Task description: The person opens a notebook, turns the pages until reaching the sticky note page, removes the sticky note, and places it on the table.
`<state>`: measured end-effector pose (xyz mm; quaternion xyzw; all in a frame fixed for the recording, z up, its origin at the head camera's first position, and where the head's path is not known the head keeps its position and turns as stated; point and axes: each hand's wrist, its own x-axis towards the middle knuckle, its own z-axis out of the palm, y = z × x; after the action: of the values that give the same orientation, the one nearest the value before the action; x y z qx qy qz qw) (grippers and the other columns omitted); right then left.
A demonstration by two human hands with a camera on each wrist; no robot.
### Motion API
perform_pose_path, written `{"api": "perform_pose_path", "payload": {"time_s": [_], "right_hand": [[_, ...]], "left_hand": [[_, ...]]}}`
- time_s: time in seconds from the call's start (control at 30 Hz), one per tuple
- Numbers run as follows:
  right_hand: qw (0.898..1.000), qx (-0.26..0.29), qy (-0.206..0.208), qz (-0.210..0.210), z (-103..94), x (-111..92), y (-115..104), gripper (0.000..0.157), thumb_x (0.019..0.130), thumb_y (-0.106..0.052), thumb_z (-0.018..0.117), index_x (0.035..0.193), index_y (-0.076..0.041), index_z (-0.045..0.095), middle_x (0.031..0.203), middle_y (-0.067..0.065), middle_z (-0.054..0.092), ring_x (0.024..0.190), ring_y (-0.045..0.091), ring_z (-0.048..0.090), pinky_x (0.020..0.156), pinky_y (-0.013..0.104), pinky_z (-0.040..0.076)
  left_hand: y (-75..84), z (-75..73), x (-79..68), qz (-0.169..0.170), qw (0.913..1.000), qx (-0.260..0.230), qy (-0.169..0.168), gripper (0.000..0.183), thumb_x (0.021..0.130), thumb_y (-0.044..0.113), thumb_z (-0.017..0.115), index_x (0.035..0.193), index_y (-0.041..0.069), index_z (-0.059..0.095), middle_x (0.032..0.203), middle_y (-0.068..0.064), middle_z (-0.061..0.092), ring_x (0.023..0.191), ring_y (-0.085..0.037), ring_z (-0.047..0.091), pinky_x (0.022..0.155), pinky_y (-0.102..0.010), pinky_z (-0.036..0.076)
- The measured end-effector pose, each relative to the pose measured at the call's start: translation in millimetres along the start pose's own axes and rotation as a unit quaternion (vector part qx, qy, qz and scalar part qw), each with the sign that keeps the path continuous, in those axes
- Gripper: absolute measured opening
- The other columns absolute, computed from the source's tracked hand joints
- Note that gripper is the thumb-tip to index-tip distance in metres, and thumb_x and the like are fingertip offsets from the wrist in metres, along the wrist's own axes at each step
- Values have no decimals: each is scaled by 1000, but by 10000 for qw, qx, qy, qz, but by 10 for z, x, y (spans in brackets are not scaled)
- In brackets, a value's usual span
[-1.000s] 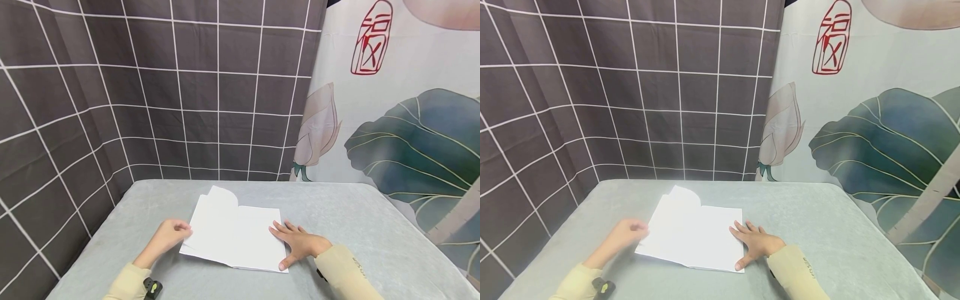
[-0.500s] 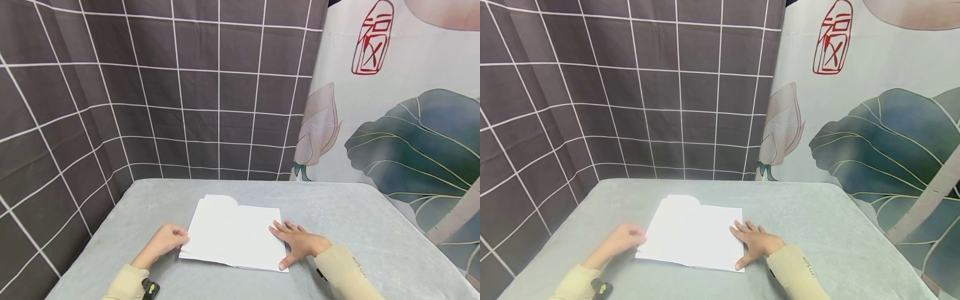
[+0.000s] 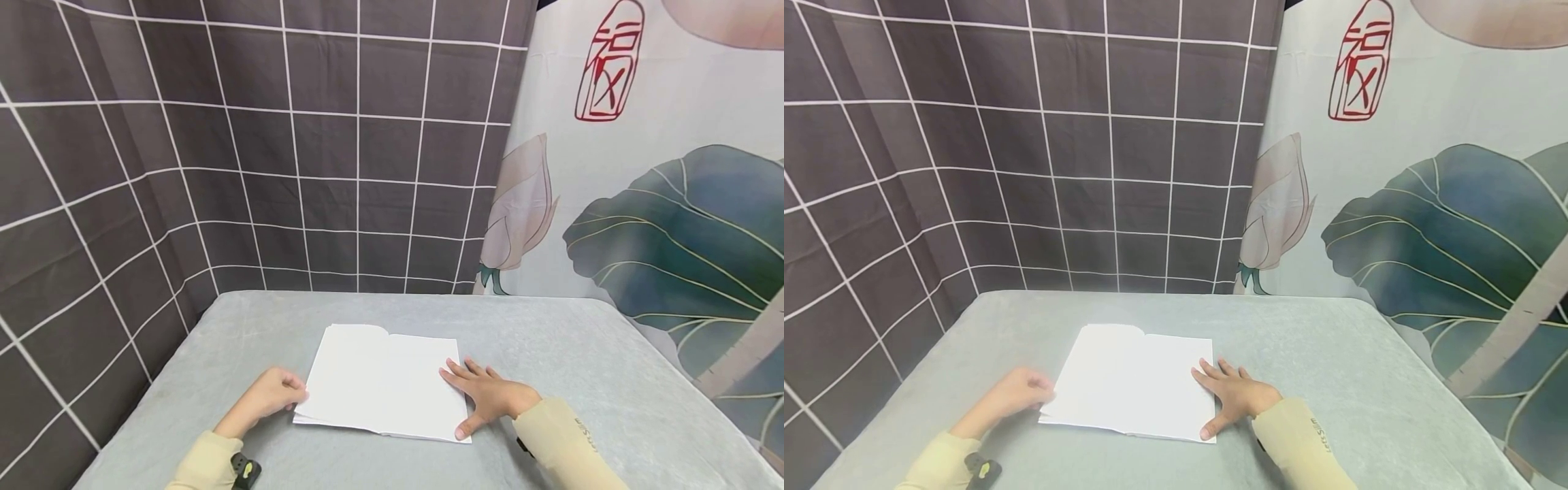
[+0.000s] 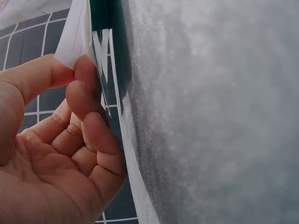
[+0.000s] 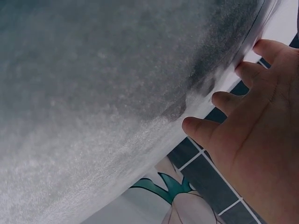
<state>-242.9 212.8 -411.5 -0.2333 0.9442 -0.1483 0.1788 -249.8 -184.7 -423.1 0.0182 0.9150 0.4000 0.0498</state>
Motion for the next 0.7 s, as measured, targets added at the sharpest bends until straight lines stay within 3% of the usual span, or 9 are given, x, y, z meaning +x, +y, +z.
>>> {"api": "perform_pose_path", "payload": {"time_s": [0.7], "right_hand": [[9999, -66, 104, 89, 18, 11, -10, 109, 63, -50, 82, 151, -12, 29, 160, 12, 20, 145, 45, 13, 111, 66, 13]], "left_hand": [[-23, 8, -10, -84, 9999, 19, -91, 9, 74, 10, 73, 77, 3, 69, 65, -2, 57, 58, -14, 50, 53, -27, 39]]}}
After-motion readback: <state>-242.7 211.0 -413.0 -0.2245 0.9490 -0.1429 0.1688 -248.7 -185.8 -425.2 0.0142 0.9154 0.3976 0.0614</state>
